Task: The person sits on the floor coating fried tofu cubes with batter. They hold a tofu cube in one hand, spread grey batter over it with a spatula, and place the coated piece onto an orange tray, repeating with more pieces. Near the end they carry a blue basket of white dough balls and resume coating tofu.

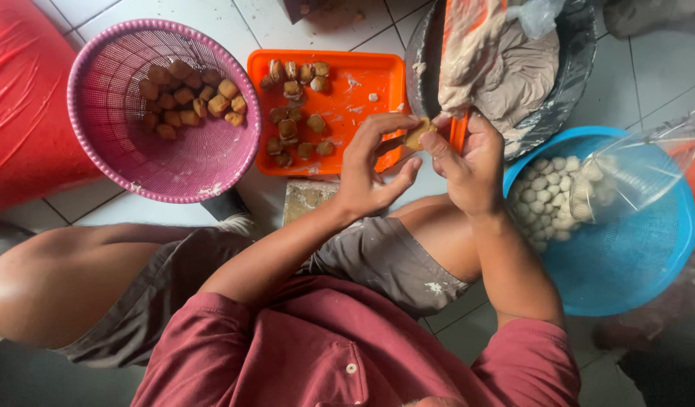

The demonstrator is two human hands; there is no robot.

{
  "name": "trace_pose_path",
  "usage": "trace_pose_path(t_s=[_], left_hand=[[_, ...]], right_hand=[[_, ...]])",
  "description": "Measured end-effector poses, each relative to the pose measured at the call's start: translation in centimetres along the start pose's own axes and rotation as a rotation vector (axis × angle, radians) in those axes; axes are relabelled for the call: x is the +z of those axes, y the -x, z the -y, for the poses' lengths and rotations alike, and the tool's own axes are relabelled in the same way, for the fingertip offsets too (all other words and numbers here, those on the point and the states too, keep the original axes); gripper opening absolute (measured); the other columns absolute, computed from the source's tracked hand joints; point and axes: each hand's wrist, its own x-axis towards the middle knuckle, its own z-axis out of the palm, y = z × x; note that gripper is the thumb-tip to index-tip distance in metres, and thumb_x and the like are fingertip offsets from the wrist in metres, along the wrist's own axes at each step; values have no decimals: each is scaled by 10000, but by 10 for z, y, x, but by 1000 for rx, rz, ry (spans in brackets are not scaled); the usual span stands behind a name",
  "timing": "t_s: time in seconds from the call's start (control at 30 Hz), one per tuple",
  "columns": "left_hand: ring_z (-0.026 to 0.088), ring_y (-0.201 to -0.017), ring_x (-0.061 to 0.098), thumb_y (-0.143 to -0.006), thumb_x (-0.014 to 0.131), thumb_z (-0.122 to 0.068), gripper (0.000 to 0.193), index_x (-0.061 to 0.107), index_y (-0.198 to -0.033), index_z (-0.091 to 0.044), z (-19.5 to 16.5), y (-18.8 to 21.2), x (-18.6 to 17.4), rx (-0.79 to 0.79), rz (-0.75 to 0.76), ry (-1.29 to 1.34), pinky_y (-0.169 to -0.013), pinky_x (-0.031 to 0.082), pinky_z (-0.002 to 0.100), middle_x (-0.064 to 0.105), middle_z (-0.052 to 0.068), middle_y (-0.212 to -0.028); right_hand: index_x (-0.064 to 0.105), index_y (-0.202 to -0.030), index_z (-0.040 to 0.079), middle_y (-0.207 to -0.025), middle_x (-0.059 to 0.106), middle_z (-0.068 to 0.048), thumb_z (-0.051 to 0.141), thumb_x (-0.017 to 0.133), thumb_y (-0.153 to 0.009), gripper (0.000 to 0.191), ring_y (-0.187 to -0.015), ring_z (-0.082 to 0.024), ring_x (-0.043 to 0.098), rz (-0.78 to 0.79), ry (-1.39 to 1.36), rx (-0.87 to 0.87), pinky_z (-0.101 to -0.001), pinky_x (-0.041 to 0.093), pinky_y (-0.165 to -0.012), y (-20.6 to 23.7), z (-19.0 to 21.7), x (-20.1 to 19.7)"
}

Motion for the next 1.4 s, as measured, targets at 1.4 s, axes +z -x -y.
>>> trace_pose_path(t_s=[1.4], left_hand=[[156,-1326,578,-1067,624,-72,398,474,-1416,47,-38,-28,-19,-239,96,442,-1177,449,318,608,113,-1375]], right_hand=[[586,-1281,-7,-1020,531,-13,196,435,-1156,282,-879,-92,468,31,438,-357,-250,423,-788,3,7,12]])
